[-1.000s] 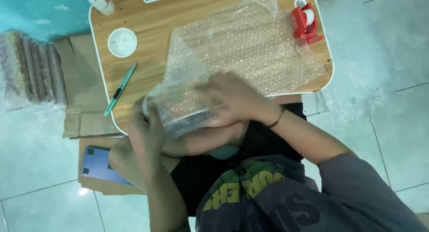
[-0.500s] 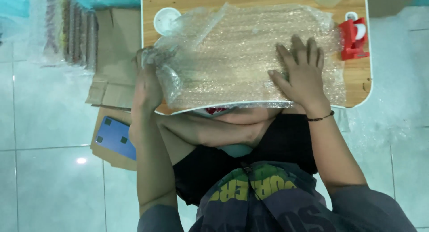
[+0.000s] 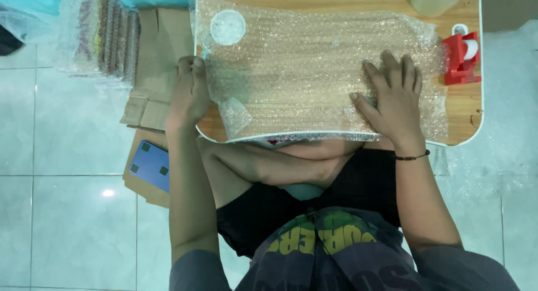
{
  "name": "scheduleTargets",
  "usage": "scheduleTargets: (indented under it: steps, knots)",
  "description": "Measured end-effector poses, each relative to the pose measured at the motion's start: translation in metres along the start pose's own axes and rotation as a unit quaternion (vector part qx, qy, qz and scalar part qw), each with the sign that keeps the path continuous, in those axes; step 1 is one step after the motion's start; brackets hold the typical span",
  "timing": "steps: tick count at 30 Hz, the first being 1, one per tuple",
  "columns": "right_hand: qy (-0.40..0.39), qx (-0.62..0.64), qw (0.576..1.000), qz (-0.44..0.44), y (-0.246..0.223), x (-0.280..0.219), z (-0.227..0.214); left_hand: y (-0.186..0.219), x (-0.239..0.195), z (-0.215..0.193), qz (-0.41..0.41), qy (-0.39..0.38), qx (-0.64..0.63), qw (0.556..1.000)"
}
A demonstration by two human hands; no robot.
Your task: The person wraps a rectangular item in bubble wrap and secures it with clear tape. They then place the wrapped item aside and prepare a new sheet of bubble wrap on the table.
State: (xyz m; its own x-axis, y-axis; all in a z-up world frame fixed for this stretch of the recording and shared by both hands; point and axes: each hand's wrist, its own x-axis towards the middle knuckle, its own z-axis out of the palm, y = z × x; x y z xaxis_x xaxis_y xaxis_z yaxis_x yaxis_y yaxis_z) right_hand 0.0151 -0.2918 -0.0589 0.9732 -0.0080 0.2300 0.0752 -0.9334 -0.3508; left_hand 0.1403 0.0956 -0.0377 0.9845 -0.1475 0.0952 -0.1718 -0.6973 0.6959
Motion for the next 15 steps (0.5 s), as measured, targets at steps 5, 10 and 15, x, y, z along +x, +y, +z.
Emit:
scheduleTargets:
  steps: [5, 10, 15]
  knots:
    - [0.016, -0.003, 1.0, -0.003, 0.001, -0.001, 0.001, -0.012, 0.044, -0.002, 0.002, -0.021, -0.041, 0.999]
    - [0.027, -0.004, 1.0, -0.015, 0.004, -0.001, 0.002, -0.01, 0.101, -0.011, -0.052, -0.095, -0.069, 0.992]
    - [0.032, 0.004, 0.999, -0.006, 0.004, -0.002, 0.001, 0.007, 0.128, -0.018, -0.077, -0.082, -0.05, 0.992]
